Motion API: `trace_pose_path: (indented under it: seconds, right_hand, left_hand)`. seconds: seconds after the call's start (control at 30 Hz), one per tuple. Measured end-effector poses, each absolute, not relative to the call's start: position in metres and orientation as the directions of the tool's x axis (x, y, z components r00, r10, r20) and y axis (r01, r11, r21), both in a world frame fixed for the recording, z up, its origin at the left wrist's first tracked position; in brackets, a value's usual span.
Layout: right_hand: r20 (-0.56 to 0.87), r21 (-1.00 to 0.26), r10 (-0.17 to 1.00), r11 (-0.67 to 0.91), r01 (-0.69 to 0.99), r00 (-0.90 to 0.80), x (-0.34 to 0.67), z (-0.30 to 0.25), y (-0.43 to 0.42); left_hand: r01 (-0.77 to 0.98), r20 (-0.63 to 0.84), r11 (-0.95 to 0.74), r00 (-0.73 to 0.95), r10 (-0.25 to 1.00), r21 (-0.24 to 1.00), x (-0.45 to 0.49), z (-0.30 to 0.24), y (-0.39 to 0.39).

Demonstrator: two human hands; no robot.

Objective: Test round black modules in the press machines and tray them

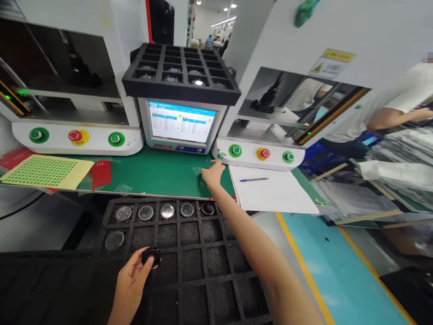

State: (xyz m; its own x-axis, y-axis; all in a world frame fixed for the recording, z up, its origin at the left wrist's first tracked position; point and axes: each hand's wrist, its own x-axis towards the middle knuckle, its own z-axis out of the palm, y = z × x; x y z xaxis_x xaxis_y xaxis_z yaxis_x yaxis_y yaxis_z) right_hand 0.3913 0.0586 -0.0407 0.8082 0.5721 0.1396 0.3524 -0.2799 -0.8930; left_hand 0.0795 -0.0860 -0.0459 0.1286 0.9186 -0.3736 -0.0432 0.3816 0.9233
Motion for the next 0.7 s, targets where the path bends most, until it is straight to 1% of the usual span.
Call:
trace_pose_path:
  seconds: [0.1, 0.17, 0.23, 0.33, 0.4, 0.47, 0.57, 0.63, 0.7]
  right_hand:
    - [0.051, -0.908, 0.544, -0.325, 0.266, 0.838, 0.381, -0.025, 0.071]
    - [0.011, -0.922, 0.552, -0.318, 0.222, 0.834, 0.375, -0.011, 0.076]
    - [-0.009, -0.938, 0.586, -0.286, 0.197, 0.81, 0.368, 0.003, 0.074]
    - [-0.011, -0.96, 0.687, -0.211, 0.185, 0.727, 0.354, 0.024, 0.054]
    - [-0.008, -0.973, 0.78, -0.15, 0.174, 0.625, 0.34, 0.036, 0.029]
    - [-0.019, -0.985, 0.873, -0.101, 0.143, 0.486, 0.323, 0.047, -0.004]
    - [-0.052, -0.995, 0.964, -0.071, 0.064, 0.259, 0.296, 0.062, -0.055]
    - [0.009, -1.0, 0.993, 0.006, 0.026, 0.118, 0.279, 0.073, -0.084]
    - [0.108, -0.993, 0.994, 0.106, 0.042, 0.035, 0.263, 0.081, -0.104]
  left_hand:
    - [-0.028, -0.367, 0.373, 0.134, 0.921, 0.927, 0.08, -0.043, -0.084]
    - [-0.022, -0.361, 0.367, 0.138, 0.923, 0.93, 0.081, -0.04, -0.083]
    - [-0.036, -0.355, 0.363, 0.138, 0.925, 0.931, 0.082, -0.036, -0.083]
    - [-0.077, -0.372, 0.391, 0.184, 0.91, 0.917, 0.08, -0.026, -0.084]
    - [-0.114, -0.41, 0.444, 0.236, 0.881, 0.889, 0.077, -0.016, -0.085]
    - [-0.159, -0.446, 0.501, 0.286, 0.848, 0.85, 0.074, -0.004, -0.086]
    - [-0.211, -0.457, 0.537, 0.333, 0.825, 0.816, 0.071, 0.017, -0.086]
    - [-0.236, -0.424, 0.51, 0.334, 0.842, 0.827, 0.071, 0.03, -0.086]
    - [-0.245, -0.361, 0.452, 0.337, 0.869, 0.858, 0.071, 0.039, -0.088]
